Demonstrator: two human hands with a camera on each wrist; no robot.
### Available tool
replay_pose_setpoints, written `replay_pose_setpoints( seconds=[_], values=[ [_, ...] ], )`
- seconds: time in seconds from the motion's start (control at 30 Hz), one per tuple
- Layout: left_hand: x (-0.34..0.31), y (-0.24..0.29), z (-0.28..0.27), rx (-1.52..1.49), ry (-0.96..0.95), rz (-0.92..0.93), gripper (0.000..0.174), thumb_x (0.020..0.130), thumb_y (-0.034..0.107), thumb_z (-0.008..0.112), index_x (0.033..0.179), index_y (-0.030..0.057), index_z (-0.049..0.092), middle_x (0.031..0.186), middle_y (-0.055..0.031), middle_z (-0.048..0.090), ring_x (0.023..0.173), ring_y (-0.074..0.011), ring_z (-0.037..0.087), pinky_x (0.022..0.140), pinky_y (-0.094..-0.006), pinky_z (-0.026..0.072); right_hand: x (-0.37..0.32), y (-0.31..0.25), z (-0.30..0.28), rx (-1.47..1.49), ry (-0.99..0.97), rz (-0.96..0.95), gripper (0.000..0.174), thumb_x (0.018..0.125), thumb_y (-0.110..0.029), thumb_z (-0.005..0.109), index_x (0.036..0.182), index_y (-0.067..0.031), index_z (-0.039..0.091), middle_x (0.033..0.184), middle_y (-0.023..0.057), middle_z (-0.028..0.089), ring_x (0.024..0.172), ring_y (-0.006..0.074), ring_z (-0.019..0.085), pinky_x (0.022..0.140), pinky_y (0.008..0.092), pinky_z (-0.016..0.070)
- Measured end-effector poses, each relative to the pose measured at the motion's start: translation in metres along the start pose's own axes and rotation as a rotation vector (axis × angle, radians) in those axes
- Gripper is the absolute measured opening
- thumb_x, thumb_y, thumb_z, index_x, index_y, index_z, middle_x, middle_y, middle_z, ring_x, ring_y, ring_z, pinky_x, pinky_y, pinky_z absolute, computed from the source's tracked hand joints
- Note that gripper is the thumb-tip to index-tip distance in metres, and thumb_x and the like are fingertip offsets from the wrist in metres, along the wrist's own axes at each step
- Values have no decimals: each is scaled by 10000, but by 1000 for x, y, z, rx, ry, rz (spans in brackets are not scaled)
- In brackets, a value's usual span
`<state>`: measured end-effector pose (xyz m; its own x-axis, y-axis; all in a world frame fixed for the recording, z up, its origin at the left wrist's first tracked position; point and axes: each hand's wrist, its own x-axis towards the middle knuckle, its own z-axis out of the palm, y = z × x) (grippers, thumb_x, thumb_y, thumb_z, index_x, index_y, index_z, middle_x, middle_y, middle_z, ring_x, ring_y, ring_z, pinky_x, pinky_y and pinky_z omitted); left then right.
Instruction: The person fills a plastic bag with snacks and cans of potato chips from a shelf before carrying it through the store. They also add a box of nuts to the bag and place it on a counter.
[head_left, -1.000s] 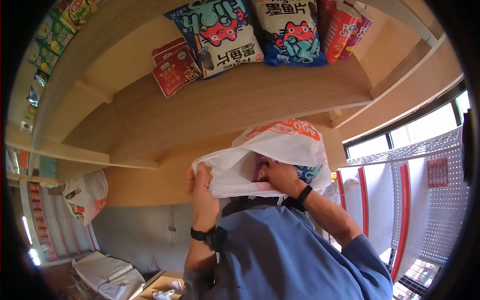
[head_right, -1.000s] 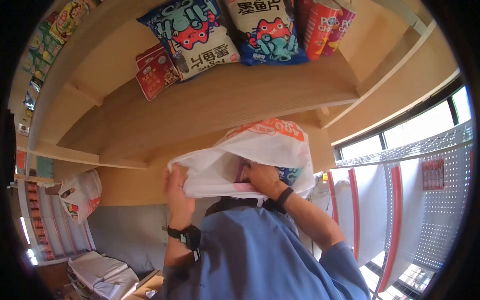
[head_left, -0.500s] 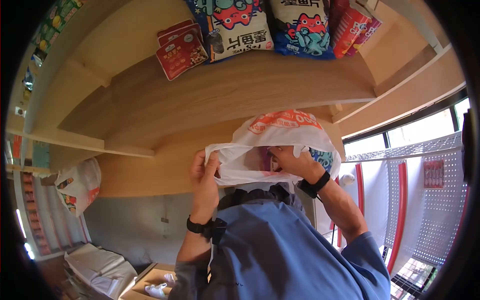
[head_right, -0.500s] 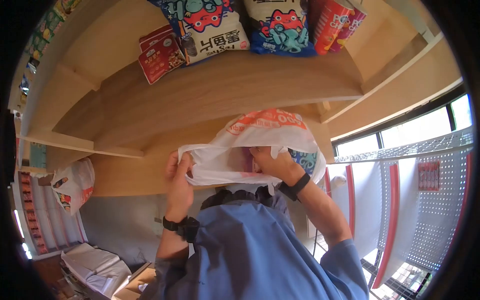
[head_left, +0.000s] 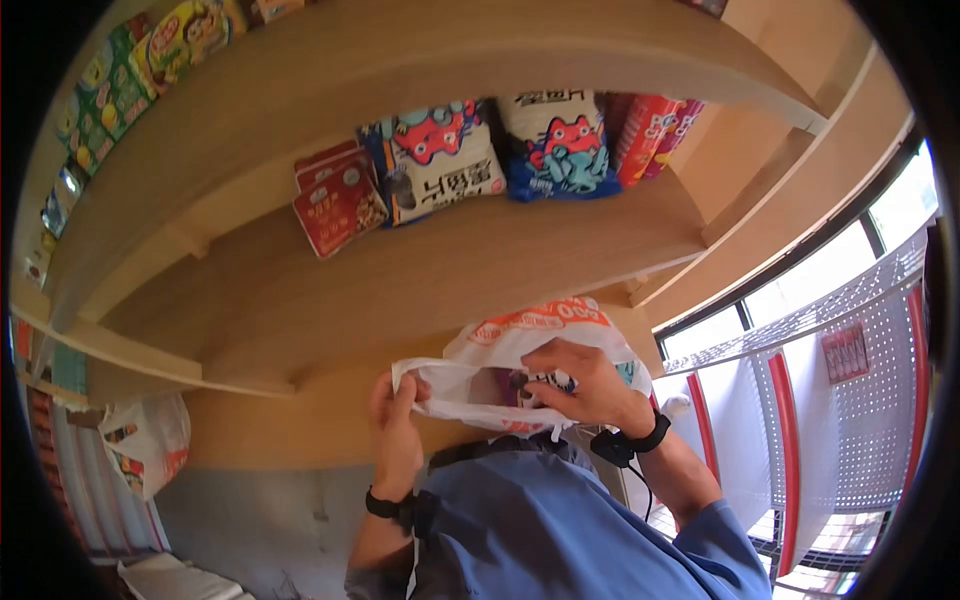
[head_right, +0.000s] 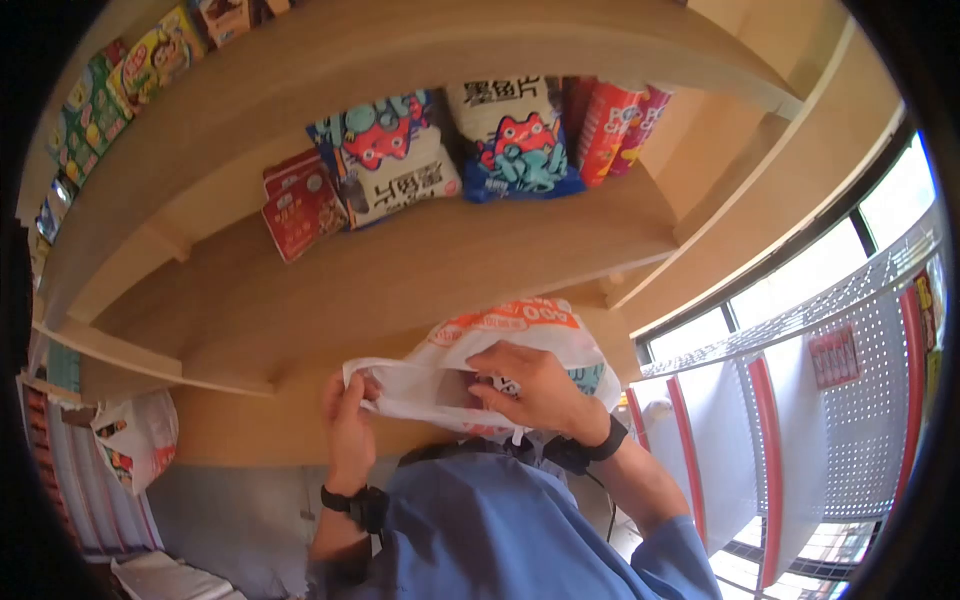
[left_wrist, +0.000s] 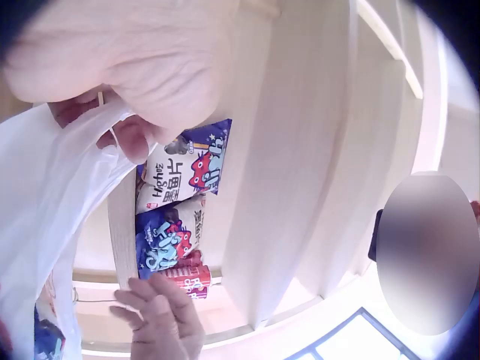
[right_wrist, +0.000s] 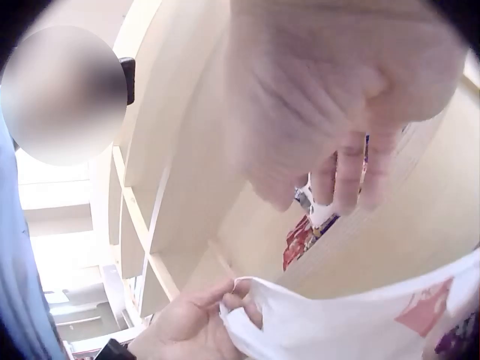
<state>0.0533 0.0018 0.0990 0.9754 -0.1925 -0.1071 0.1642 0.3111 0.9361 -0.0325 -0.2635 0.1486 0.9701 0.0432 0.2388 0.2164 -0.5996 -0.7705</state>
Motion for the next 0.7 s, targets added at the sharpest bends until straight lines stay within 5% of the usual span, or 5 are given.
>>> replay_pose_setpoints(
  seconds=[0.03,0.17,0.43,0.57,0.7],
  values=[
    [3,1,0,-1,-20,16,187,1020,235,639,1035,50,662,889,-7,642,855,-115,576,828,-285,430,7,-1,-4,-33,172,-116,283,851,-95,784,1109,-18,696,1046,138,701,935,305,695,817,388,566],
    [17,10,8,-39,-115,68,229,1026,208,625,1150,19,667,851,-21,642,821,-122,595,829,-302,464,39,4,-33,-233,436,7,457,853,-127,760,1263,-4,600,1161,194,644,1050,393,630,898,437,534],
    [29,25,9,-62,-105,46,219,1019,147,613,1188,12,647,875,-17,640,812,-105,583,786,-269,468,114,80,-78,-522,706,60,831,802,-241,828,1468,-24,381,1466,257,410,1315,461,458,1066,504,441],
    [25,23,-4,-12,-118,-9,202,1015,149,616,1168,21,647,858,-5,623,794,-91,562,746,-250,442,147,106,-87,-551,801,36,924,785,-297,852,1501,-30,334,1429,266,462,1290,475,485,1058,502,448],
    [18,15,-3,-47,-71,-27,190,1016,153,615,1154,25,647,843,5,604,774,-86,540,714,-248,424,152,107,-93,-457,679,342,785,769,-346,868,1368,-3,496,1237,242,628,1160,431,584,948,495,490]
  ],
)
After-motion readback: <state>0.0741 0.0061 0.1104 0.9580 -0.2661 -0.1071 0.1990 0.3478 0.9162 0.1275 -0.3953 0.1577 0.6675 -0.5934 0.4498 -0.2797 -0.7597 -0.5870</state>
